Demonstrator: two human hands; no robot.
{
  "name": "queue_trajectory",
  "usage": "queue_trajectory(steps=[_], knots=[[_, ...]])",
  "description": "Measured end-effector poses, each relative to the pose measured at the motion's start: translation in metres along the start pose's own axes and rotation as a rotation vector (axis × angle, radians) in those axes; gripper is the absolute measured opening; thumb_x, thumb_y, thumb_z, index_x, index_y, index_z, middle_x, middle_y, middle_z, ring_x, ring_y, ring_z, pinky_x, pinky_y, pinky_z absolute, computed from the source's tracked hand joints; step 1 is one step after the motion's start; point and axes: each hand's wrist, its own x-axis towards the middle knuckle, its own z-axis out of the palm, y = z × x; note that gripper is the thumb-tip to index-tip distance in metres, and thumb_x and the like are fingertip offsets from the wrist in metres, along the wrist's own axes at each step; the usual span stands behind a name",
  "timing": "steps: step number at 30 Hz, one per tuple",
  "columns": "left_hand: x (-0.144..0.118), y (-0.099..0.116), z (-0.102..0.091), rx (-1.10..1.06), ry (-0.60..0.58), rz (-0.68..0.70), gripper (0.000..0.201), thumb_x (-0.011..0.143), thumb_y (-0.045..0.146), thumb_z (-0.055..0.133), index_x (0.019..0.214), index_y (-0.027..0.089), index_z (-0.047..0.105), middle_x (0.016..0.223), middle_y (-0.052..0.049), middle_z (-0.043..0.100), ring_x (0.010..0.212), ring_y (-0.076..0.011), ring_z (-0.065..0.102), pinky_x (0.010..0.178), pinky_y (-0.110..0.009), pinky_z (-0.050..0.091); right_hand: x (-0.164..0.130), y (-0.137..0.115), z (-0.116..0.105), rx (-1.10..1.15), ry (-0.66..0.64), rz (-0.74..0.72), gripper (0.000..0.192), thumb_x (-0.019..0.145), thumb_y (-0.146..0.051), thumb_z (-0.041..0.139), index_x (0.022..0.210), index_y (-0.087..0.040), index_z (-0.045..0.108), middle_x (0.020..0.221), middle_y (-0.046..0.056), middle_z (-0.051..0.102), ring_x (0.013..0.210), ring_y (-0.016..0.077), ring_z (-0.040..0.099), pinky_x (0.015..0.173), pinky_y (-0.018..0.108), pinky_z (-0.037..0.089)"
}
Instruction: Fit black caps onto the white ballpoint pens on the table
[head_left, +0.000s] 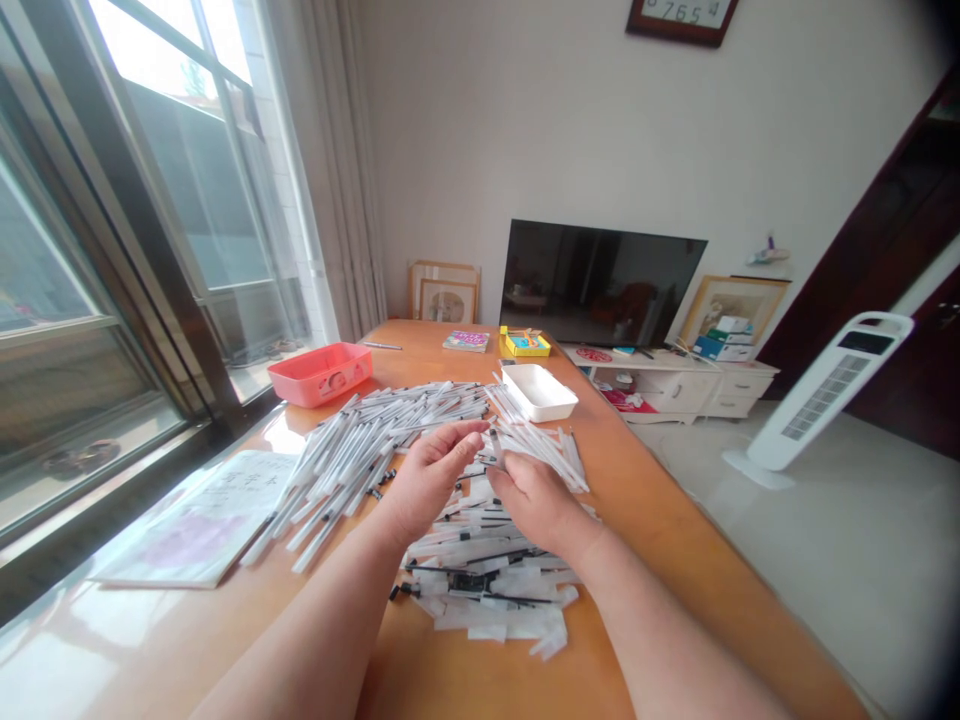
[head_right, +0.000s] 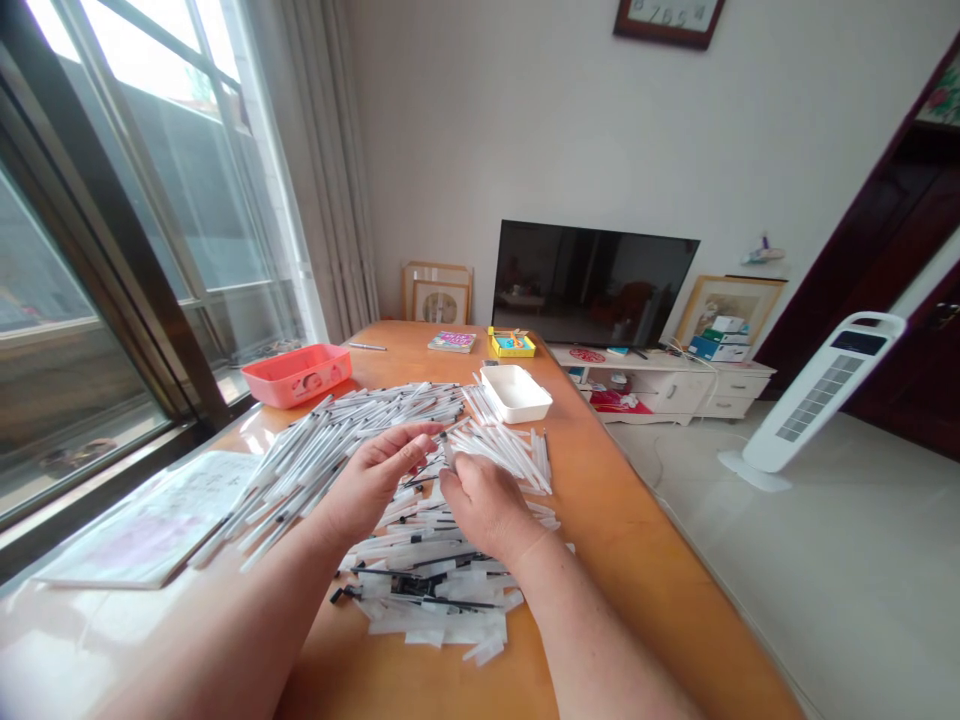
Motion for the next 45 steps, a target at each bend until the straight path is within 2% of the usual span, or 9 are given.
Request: queue_trajectory(steps=[5, 11, 15, 23, 26, 33, 36, 40, 45], knots=[[0.001, -0.005, -0.001, -0.082, -0.02, -0.005, 0.034, 0.083, 0.044, 0.075, 0.102, 0.015, 0.075, 0.094, -0.006, 0.073, 0.084, -0.0174, 0.061, 0.078, -0.028, 0.046, -0.002, -0.005, 0.0, 0.044, -0.05, -0.023, 0.023, 0.097, -0.034, 0.053, 0.077, -0.024, 0.056, 0.076, 0.002, 0.064, 0.074, 0.0202, 0.055, 0.069, 0.032, 0.04], [0.009, -0.015, -0.015, -0.225, 0.101, -0.015, 0.027, 0.082, 0.04, 0.075, 0.096, 0.017, 0.07, 0.079, -0.001, 0.065, 0.071, -0.0117, 0.055, 0.07, -0.026, 0.044, -0.002, -0.004, -0.004, 0.327, -0.153, 0.101, 0.045, 0.103, -0.052, 0.041, 0.075, -0.022, 0.059, 0.074, 0.001, 0.063, 0.073, 0.0185, 0.057, 0.07, 0.03, 0.042], [0.011, -0.015, -0.022, -0.194, 0.12, 0.006, 0.025, 0.082, 0.038, 0.075, 0.092, 0.016, 0.069, 0.079, -0.002, 0.065, 0.072, -0.012, 0.056, 0.071, -0.026, 0.044, -0.001, 0.0, -0.003, 0.403, -0.161, 0.135, 0.043, 0.101, -0.052, 0.044, 0.074, -0.022, 0.06, 0.074, 0.001, 0.063, 0.073, 0.0188, 0.057, 0.072, 0.031, 0.043], [0.011, -0.02, -0.019, -0.071, 0.181, 0.004, 0.025, 0.083, 0.041, 0.07, 0.082, 0.018, 0.062, 0.075, 0.0, 0.062, 0.068, -0.0121, 0.053, 0.068, -0.025, 0.042, 0.001, 0.002, -0.003, 0.068, 0.065, -0.018, 0.019, 0.097, -0.037, 0.057, 0.087, -0.025, 0.068, 0.076, 0.002, 0.066, 0.074, 0.0214, 0.058, 0.069, 0.032, 0.039], [0.011, -0.02, -0.022, 0.143, 0.197, 0.027, 0.025, 0.087, 0.044, 0.063, 0.082, 0.019, 0.06, 0.07, 0.001, 0.058, 0.064, -0.0126, 0.049, 0.063, -0.025, 0.039, 0.001, 0.003, -0.003, 0.025, 0.06, -0.043, 0.016, 0.097, -0.032, 0.057, 0.089, -0.025, 0.069, 0.078, 0.003, 0.067, 0.076, 0.0216, 0.059, 0.069, 0.032, 0.039], [0.012, -0.013, -0.034, 0.685, 0.068, 0.239, 0.033, 0.096, 0.043, 0.049, 0.072, 0.021, 0.044, 0.066, 0.003, 0.044, 0.065, -0.0135, 0.039, 0.062, -0.026, 0.033, 0.002, 0.01, -0.005, -0.072, 0.051, -0.093, 0.014, 0.097, -0.026, 0.058, 0.086, -0.023, 0.067, 0.08, 0.003, 0.067, 0.078, 0.0202, 0.061, 0.07, 0.03, 0.041], [0.014, -0.018, -0.036, 0.819, 0.074, 0.223, 0.039, 0.099, 0.047, 0.044, 0.069, 0.022, 0.039, 0.063, 0.003, 0.041, 0.062, -0.0136, 0.036, 0.06, -0.026, 0.03, 0.003, 0.012, -0.004, -0.122, 0.053, -0.129, 0.012, 0.096, -0.024, 0.06, 0.086, -0.023, 0.066, 0.083, 0.003, 0.068, 0.081, 0.0197, 0.062, 0.074, 0.03, 0.043], [0.014, -0.025, -0.038, 0.836, 0.111, 0.099, 0.048, 0.099, 0.057, 0.036, 0.068, 0.022, 0.044, 0.061, 0.002, 0.046, 0.058, -0.0142, 0.039, 0.058, -0.027, 0.03, 0.004, 0.014, -0.002, -0.143, 0.056, -0.138, 0.006, 0.094, -0.023, 0.063, 0.089, -0.023, 0.067, 0.087, 0.003, 0.069, 0.085, 0.0203, 0.063, 0.079, 0.031, 0.045], [0.013, -0.023, -0.036, 0.638, 0.08, 0.03, 0.047, 0.099, 0.059, 0.035, 0.078, 0.021, 0.053, 0.068, 0.0, 0.058, 0.06, -0.0148, 0.05, 0.06, -0.026, 0.038, 0.004, 0.016, -0.003, -0.156, 0.053, -0.104, 0.006, 0.094, -0.024, 0.063, 0.09, -0.023, 0.068, 0.087, 0.004, 0.07, 0.085, 0.021, 0.064, 0.078, 0.032, 0.046]])
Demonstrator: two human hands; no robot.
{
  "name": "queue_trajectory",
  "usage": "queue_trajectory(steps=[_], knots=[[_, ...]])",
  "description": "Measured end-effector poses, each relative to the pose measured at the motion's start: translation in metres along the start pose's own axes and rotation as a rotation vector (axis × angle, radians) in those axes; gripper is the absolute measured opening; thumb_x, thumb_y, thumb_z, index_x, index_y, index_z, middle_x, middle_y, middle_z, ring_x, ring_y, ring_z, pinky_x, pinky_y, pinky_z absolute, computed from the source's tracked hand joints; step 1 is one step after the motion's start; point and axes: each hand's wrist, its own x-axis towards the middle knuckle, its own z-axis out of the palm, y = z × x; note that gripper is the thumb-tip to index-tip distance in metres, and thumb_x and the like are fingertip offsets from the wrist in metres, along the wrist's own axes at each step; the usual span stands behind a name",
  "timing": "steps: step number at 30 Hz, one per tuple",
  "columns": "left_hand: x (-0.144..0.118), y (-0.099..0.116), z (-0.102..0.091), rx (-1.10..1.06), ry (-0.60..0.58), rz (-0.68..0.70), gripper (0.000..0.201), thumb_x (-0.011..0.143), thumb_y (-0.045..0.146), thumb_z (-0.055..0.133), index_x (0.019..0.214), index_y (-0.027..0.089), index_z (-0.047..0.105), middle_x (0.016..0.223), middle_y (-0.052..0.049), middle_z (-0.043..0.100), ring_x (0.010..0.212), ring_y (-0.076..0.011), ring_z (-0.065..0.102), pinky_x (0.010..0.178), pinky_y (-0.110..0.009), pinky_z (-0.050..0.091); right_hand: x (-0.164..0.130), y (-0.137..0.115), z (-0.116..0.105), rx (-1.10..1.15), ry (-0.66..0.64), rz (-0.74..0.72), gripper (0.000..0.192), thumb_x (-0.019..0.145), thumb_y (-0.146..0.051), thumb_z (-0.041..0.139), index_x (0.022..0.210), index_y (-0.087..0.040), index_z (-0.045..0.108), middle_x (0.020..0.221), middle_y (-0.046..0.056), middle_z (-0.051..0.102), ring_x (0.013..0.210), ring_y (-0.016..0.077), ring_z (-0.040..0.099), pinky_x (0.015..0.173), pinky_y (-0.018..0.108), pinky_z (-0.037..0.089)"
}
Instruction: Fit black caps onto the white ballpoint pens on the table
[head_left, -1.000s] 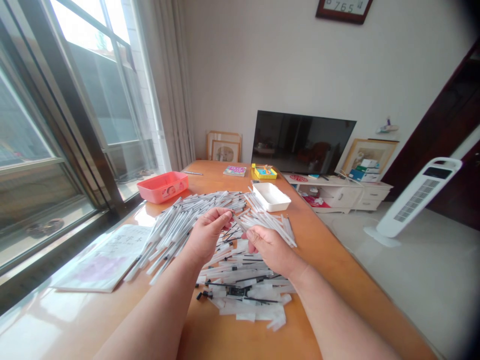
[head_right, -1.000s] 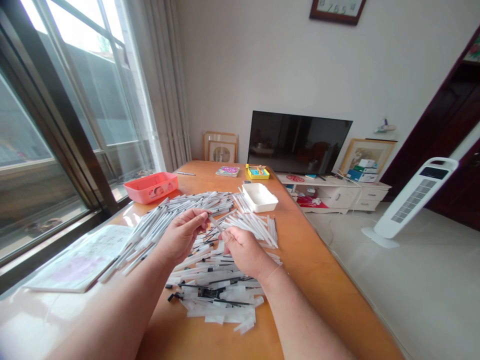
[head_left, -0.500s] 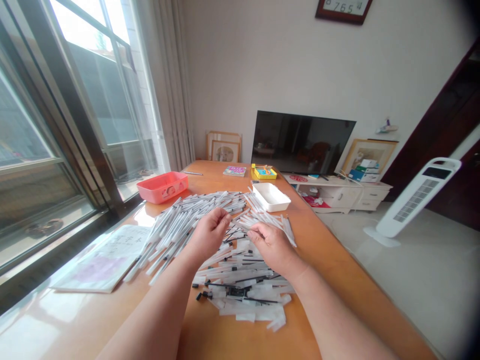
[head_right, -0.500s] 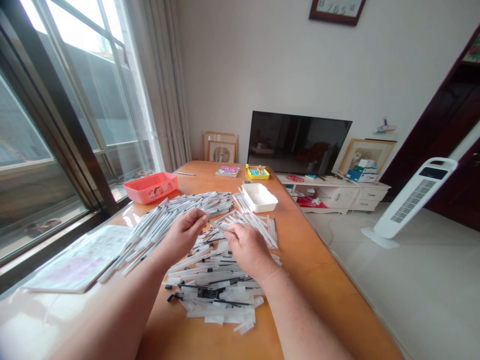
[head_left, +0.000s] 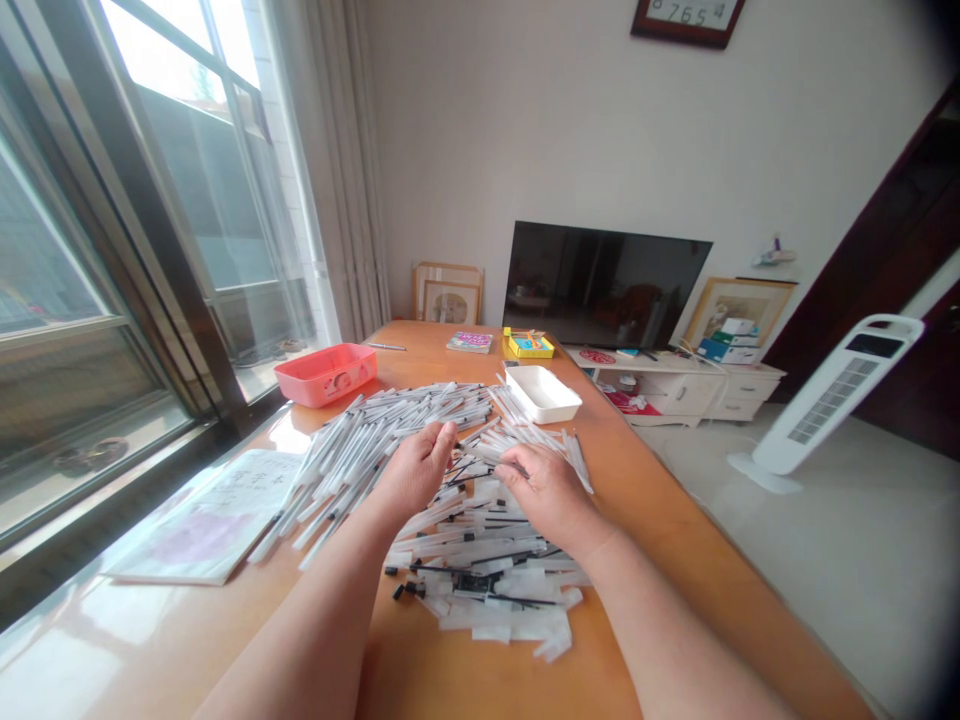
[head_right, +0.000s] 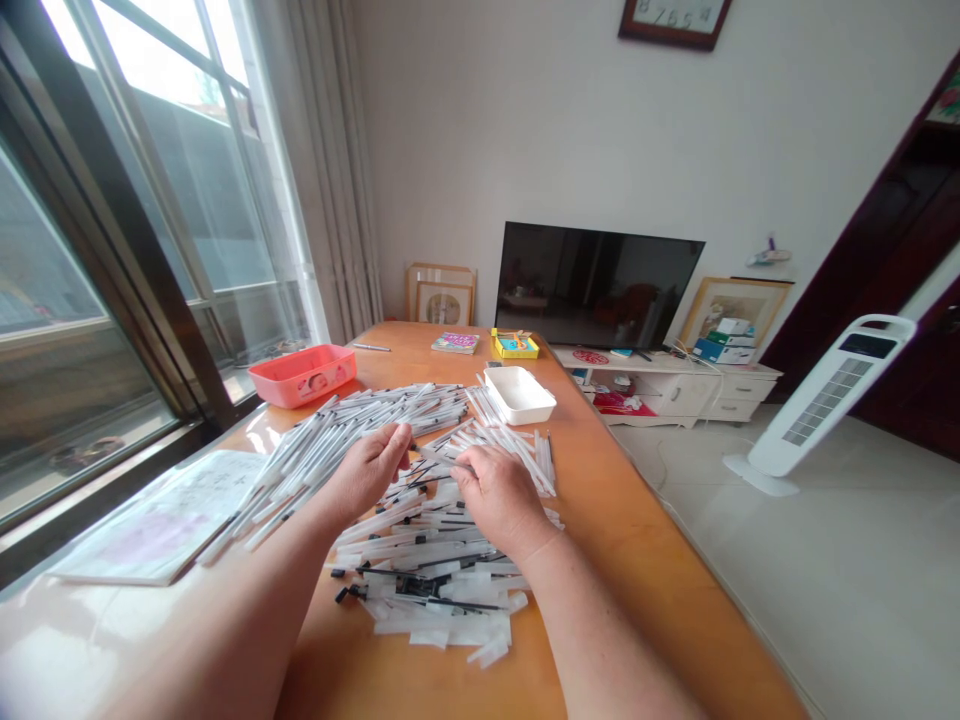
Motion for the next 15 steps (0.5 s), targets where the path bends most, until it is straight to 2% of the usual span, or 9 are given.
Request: queue_trajectory(steps=[2, 4, 6, 9, 12, 15], knots=[[0.0, 0.002, 0.0, -0.069, -0.045, 0.024, 0.04, 0.098, 0.056, 0.041, 0.083, 0.021, 0.054, 0.071, 0.001, 0.059, 0.062, -0.0142, 0.051, 0.06, -0.025, 0.039, 0.0, 0.0, 0.0, -0.002, 0.001, 0.015, 0.007, 0.094, -0.024, 0.062, 0.092, -0.023, 0.068, 0.086, 0.004, 0.07, 0.085, 0.021, 0.064, 0.077, 0.031, 0.046], [0.0, 0.001, 0.001, -0.038, -0.051, 0.052, 0.038, 0.097, 0.054, 0.045, 0.08, 0.021, 0.052, 0.067, 0.002, 0.055, 0.061, -0.0137, 0.048, 0.06, -0.025, 0.038, 0.0, 0.001, 0.0, 0.0, 0.0, 0.019, 0.007, 0.094, -0.023, 0.062, 0.092, -0.023, 0.068, 0.086, 0.003, 0.07, 0.084, 0.0208, 0.063, 0.077, 0.031, 0.045], [0.0, -0.002, 0.002, 0.063, 0.001, 0.067, 0.041, 0.097, 0.055, 0.044, 0.073, 0.021, 0.049, 0.063, 0.003, 0.05, 0.06, -0.0134, 0.044, 0.059, -0.025, 0.035, 0.0, 0.001, 0.001, 0.003, -0.002, 0.012, 0.006, 0.093, -0.023, 0.063, 0.091, -0.023, 0.068, 0.087, 0.003, 0.07, 0.085, 0.0208, 0.064, 0.078, 0.031, 0.045], [0.002, -0.007, 0.003, 0.14, 0.059, 0.038, 0.048, 0.098, 0.059, 0.039, 0.069, 0.021, 0.049, 0.063, 0.002, 0.052, 0.06, -0.0142, 0.044, 0.059, -0.026, 0.034, 0.0, 0.001, 0.002, 0.005, 0.0, 0.002, 0.004, 0.093, -0.023, 0.064, 0.091, -0.023, 0.068, 0.089, 0.003, 0.071, 0.086, 0.0207, 0.064, 0.079, 0.031, 0.046], [0.002, -0.008, 0.002, 0.067, 0.033, -0.035, 0.052, 0.099, 0.061, 0.034, 0.073, 0.021, 0.054, 0.065, 0.0, 0.057, 0.06, -0.0157, 0.05, 0.06, -0.027, 0.037, 0.0, 0.001, 0.002, -0.007, 0.005, 0.008, 0.005, 0.093, -0.024, 0.063, 0.092, -0.023, 0.068, 0.088, 0.003, 0.071, 0.087, 0.0212, 0.064, 0.08, 0.032, 0.046], [0.001, -0.003, 0.001, -0.06, -0.024, -0.019, 0.046, 0.098, 0.059, 0.039, 0.083, 0.02, 0.059, 0.07, 0.0, 0.061, 0.064, -0.0157, 0.054, 0.062, -0.026, 0.04, -0.001, 0.002, 0.001, -0.013, 0.005, 0.023, 0.006, 0.093, -0.025, 0.063, 0.094, -0.023, 0.069, 0.087, 0.003, 0.07, 0.086, 0.0214, 0.064, 0.078, 0.032, 0.047]])
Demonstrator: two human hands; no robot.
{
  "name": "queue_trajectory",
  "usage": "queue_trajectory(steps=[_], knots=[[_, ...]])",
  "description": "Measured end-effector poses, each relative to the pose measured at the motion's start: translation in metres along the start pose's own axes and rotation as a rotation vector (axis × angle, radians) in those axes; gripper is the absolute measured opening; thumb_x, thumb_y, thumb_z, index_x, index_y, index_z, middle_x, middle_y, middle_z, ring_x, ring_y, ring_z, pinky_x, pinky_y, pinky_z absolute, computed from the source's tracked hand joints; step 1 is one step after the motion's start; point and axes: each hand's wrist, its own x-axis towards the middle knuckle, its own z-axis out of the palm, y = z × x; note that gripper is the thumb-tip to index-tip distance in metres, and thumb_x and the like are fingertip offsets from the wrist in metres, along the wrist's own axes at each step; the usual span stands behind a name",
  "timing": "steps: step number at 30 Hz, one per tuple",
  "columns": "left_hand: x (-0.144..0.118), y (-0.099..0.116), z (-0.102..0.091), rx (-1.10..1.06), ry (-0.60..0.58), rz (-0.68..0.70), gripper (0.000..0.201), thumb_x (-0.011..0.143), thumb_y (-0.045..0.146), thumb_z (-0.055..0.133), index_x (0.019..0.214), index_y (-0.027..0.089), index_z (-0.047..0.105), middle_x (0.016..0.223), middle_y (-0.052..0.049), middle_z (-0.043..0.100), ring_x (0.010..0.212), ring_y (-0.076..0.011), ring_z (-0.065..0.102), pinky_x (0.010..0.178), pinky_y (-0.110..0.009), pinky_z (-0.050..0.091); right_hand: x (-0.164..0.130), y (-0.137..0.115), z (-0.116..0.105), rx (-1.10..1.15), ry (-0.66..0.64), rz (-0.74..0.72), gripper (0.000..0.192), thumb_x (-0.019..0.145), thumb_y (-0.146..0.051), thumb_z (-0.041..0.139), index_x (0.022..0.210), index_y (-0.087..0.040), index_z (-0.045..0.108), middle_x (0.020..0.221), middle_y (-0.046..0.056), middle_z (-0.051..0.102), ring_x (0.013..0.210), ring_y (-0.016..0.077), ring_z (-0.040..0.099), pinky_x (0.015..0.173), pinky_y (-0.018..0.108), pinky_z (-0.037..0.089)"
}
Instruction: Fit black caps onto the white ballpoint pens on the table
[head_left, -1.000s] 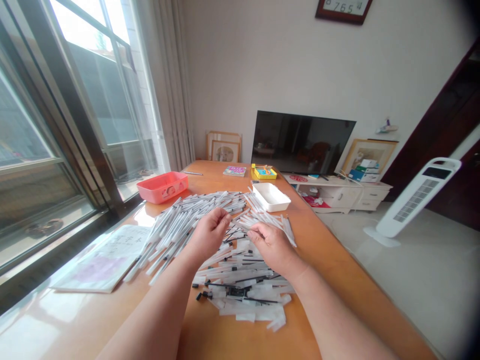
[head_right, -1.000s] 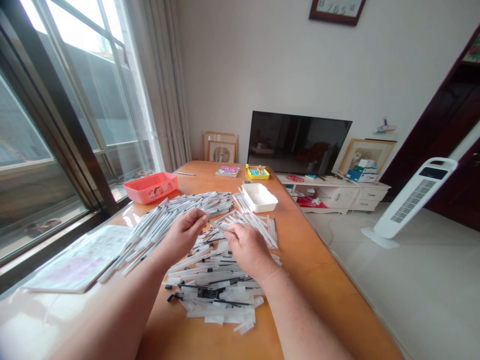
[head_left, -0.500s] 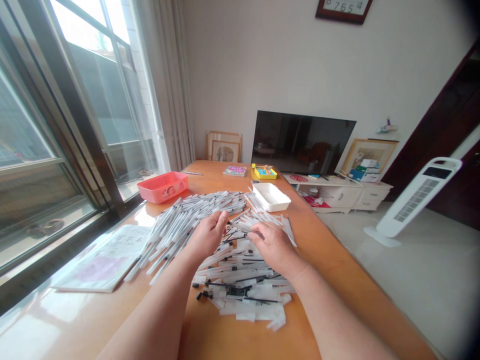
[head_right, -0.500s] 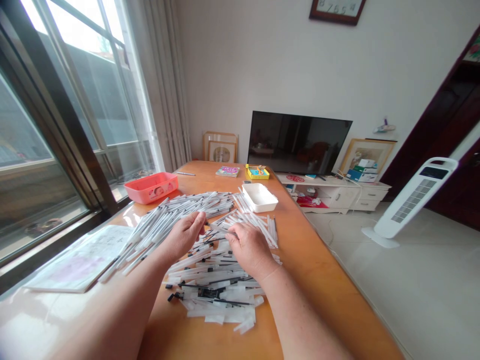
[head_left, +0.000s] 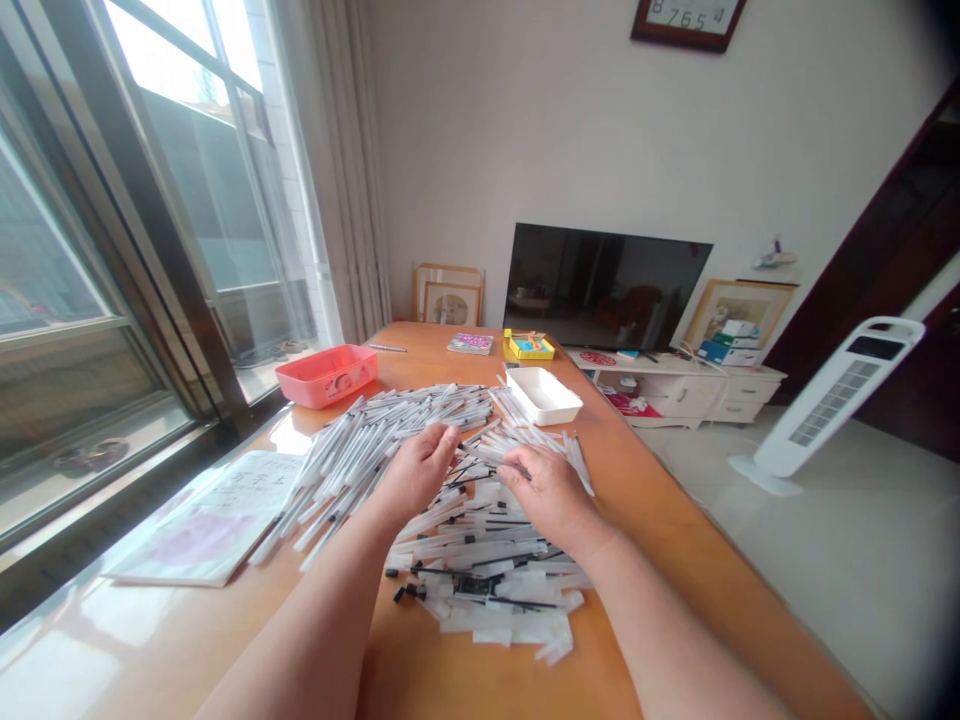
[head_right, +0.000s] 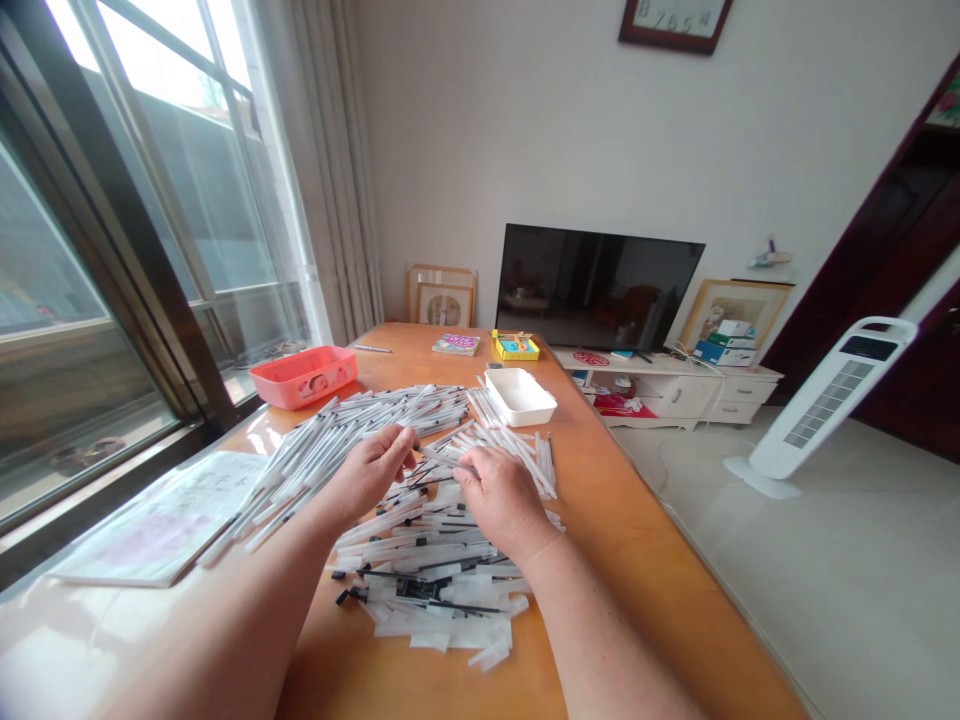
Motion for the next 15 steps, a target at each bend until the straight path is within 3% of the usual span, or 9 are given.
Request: queue_trajectory(steps=[4, 9, 12, 15], knots=[[-0.001, 0.001, 0.001, 0.052, -0.022, 0.053, 0.044, 0.095, 0.059, 0.047, 0.076, 0.021, 0.056, 0.064, 0.002, 0.056, 0.061, -0.0142, 0.049, 0.057, -0.025, 0.035, -0.001, 0.0, 0.0, 0.011, 0.0, -0.006, 0.007, 0.094, -0.025, 0.062, 0.093, -0.023, 0.069, 0.086, 0.003, 0.07, 0.085, 0.0209, 0.064, 0.077, 0.032, 0.047], [0.001, -0.007, 0.001, 0.104, 0.017, -0.046, 0.057, 0.096, 0.065, 0.038, 0.064, 0.02, 0.053, 0.055, 0.001, 0.052, 0.054, -0.0141, 0.044, 0.054, -0.027, 0.032, 0.0, 0.001, 0.0, 0.026, 0.002, -0.026, 0.006, 0.093, -0.025, 0.064, 0.094, -0.024, 0.069, 0.09, 0.003, 0.071, 0.087, 0.0211, 0.064, 0.08, 0.033, 0.048], [0.002, -0.008, 0.0, -0.014, 0.007, -0.069, 0.054, 0.096, 0.064, 0.039, 0.073, 0.02, 0.059, 0.062, -0.001, 0.059, 0.057, -0.0152, 0.05, 0.056, -0.026, 0.036, 0.0, 0.003, 0.001, 0.014, 0.013, -0.004, 0.007, 0.093, -0.026, 0.063, 0.095, -0.023, 0.069, 0.088, 0.004, 0.071, 0.086, 0.0217, 0.064, 0.079, 0.033, 0.048], [0.0, -0.004, 0.001, -0.172, -0.033, 0.001, 0.041, 0.094, 0.059, 0.049, 0.09, 0.02, 0.062, 0.077, -0.001, 0.065, 0.065, -0.015, 0.055, 0.06, -0.025, 0.041, 0.0, 0.004, 0.0, 0.014, 0.014, 0.012, 0.008, 0.094, -0.027, 0.063, 0.095, -0.023, 0.069, 0.086, 0.003, 0.07, 0.085, 0.0214, 0.064, 0.077, 0.032, 0.047]])
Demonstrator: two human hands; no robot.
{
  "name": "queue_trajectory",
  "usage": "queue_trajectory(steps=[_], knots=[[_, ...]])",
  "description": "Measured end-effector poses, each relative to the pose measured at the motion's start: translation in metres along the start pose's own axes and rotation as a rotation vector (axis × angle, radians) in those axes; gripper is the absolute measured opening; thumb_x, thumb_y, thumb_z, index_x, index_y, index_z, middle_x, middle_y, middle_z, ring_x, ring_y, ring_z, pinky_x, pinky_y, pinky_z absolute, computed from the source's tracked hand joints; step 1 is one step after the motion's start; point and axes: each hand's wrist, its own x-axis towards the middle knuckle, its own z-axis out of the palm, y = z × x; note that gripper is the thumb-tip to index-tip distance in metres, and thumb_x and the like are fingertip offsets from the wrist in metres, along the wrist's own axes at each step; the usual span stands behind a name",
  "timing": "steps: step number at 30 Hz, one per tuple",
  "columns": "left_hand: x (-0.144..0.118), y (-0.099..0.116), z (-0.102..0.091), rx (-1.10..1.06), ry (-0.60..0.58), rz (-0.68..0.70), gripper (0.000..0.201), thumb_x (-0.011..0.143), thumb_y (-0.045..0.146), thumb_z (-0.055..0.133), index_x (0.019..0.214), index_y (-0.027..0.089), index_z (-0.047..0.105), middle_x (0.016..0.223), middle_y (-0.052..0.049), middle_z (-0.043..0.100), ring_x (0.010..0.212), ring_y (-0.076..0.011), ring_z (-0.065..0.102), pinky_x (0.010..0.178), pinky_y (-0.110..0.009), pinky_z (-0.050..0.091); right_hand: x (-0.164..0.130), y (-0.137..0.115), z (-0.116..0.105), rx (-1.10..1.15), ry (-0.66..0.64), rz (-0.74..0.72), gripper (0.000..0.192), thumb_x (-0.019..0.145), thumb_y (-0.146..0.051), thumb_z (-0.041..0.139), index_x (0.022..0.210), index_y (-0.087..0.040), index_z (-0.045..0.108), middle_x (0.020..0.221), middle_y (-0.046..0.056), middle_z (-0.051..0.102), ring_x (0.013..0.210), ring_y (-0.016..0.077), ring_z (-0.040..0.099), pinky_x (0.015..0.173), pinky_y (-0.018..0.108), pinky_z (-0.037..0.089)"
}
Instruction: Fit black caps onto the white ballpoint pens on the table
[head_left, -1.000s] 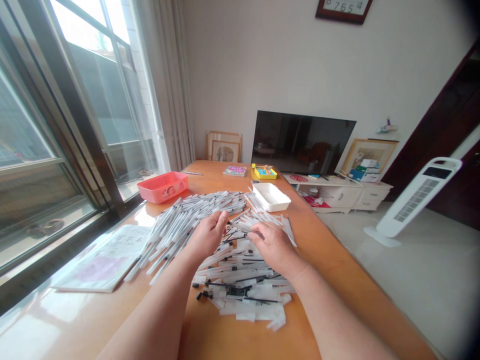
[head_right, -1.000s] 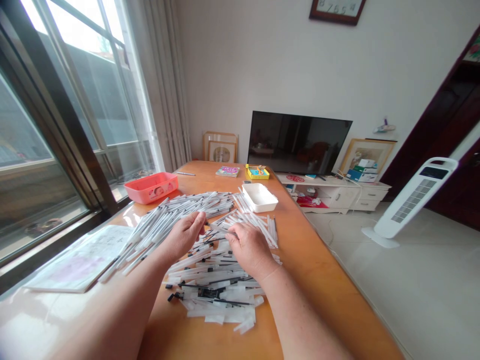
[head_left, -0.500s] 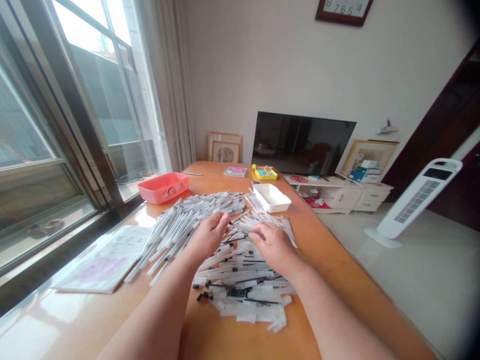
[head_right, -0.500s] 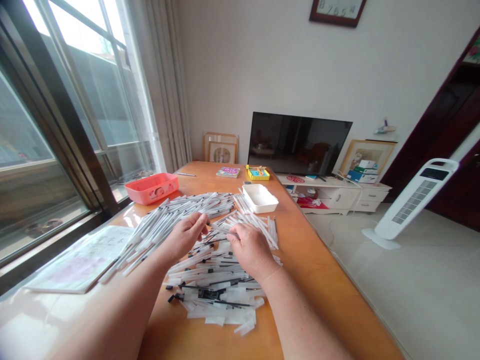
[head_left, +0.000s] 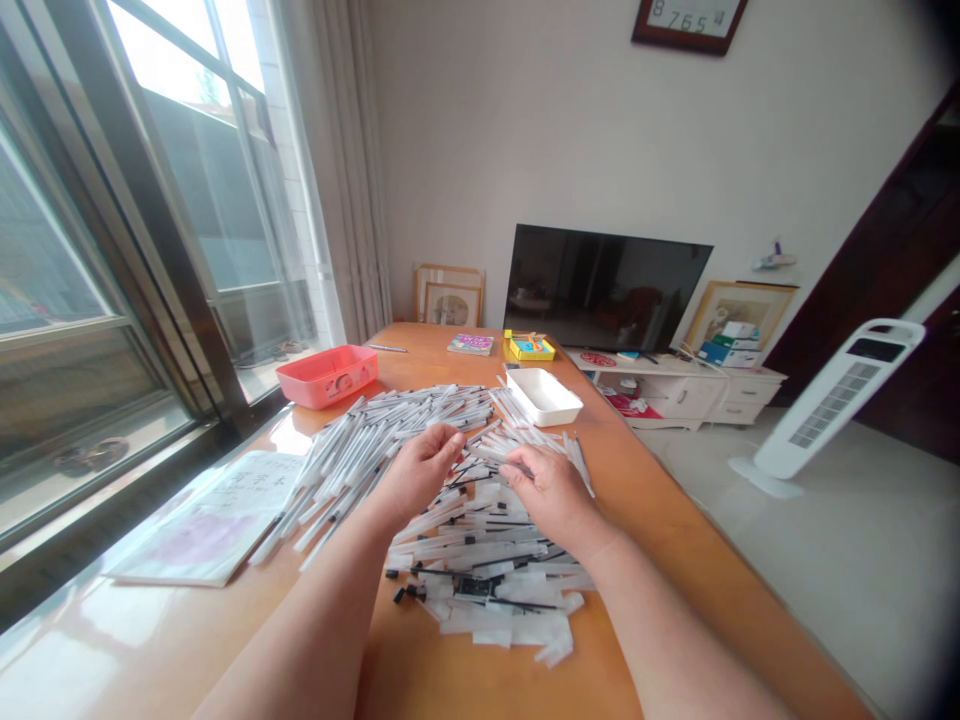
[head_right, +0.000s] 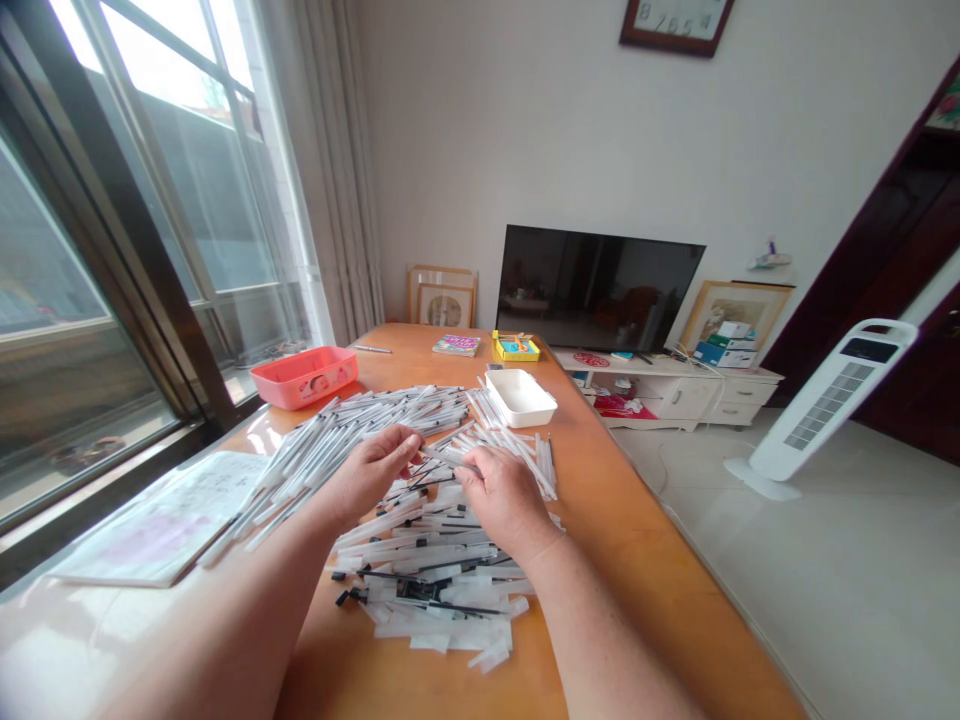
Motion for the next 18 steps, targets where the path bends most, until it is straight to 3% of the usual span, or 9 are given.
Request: queue_trajectory(steps=[3, 8, 11, 14, 18], knots=[[-0.001, 0.0027, 0.0015, 0.012, -0.02, 0.033, 0.037, 0.093, 0.056, 0.052, 0.084, 0.02, 0.059, 0.072, 0.001, 0.06, 0.064, -0.0139, 0.052, 0.06, -0.024, 0.04, -0.0001, -0.0006, -0.0002, 0.006, -0.012, -0.008, 0.008, 0.094, -0.027, 0.063, 0.094, -0.023, 0.069, 0.085, 0.003, 0.07, 0.084, 0.0208, 0.064, 0.076, 0.031, 0.047], [0.0007, 0.0004, 0.001, 0.281, 0.063, 0.036, 0.049, 0.095, 0.061, 0.044, 0.069, 0.021, 0.053, 0.061, 0.001, 0.054, 0.058, -0.0144, 0.047, 0.058, -0.026, 0.034, 0.0007, -0.0039, -0.0009, 0.013, -0.03, -0.042, 0.007, 0.094, -0.025, 0.063, 0.091, -0.023, 0.069, 0.088, 0.004, 0.071, 0.086, 0.0207, 0.064, 0.08, 0.032, 0.047], [0.0017, -0.0023, 0.0003, 0.338, 0.073, -0.019, 0.058, 0.095, 0.066, 0.039, 0.062, 0.021, 0.052, 0.057, 0.0, 0.053, 0.056, -0.0155, 0.047, 0.058, -0.028, 0.033, 0.0011, -0.0035, -0.0014, 0.009, -0.021, -0.04, 0.006, 0.092, -0.025, 0.064, 0.091, -0.023, 0.069, 0.09, 0.004, 0.071, 0.087, 0.0212, 0.064, 0.08, 0.033, 0.047], [0.001, -0.0011, 0.0005, 0.255, 0.06, -0.097, 0.061, 0.095, 0.069, 0.035, 0.063, 0.021, 0.054, 0.056, -0.001, 0.055, 0.054, -0.0159, 0.048, 0.056, -0.028, 0.035, 0.0016, -0.0009, -0.0022, 0.001, -0.013, -0.03, 0.006, 0.092, -0.025, 0.064, 0.092, -0.023, 0.069, 0.088, 0.004, 0.071, 0.086, 0.0214, 0.064, 0.079, 0.033, 0.047], [-0.0017, 0.0059, 0.0025, 0.051, -0.007, -0.071, 0.044, 0.092, 0.062, 0.048, 0.085, 0.02, 0.061, 0.072, -0.001, 0.064, 0.06, -0.0147, 0.053, 0.056, -0.025, 0.039, 0.0021, 0.0015, -0.003, -0.004, -0.012, -0.01, 0.008, 0.093, -0.026, 0.063, 0.092, -0.023, 0.07, 0.085, 0.004, 0.071, 0.083, 0.0209, 0.063, 0.077, 0.032, 0.046]])
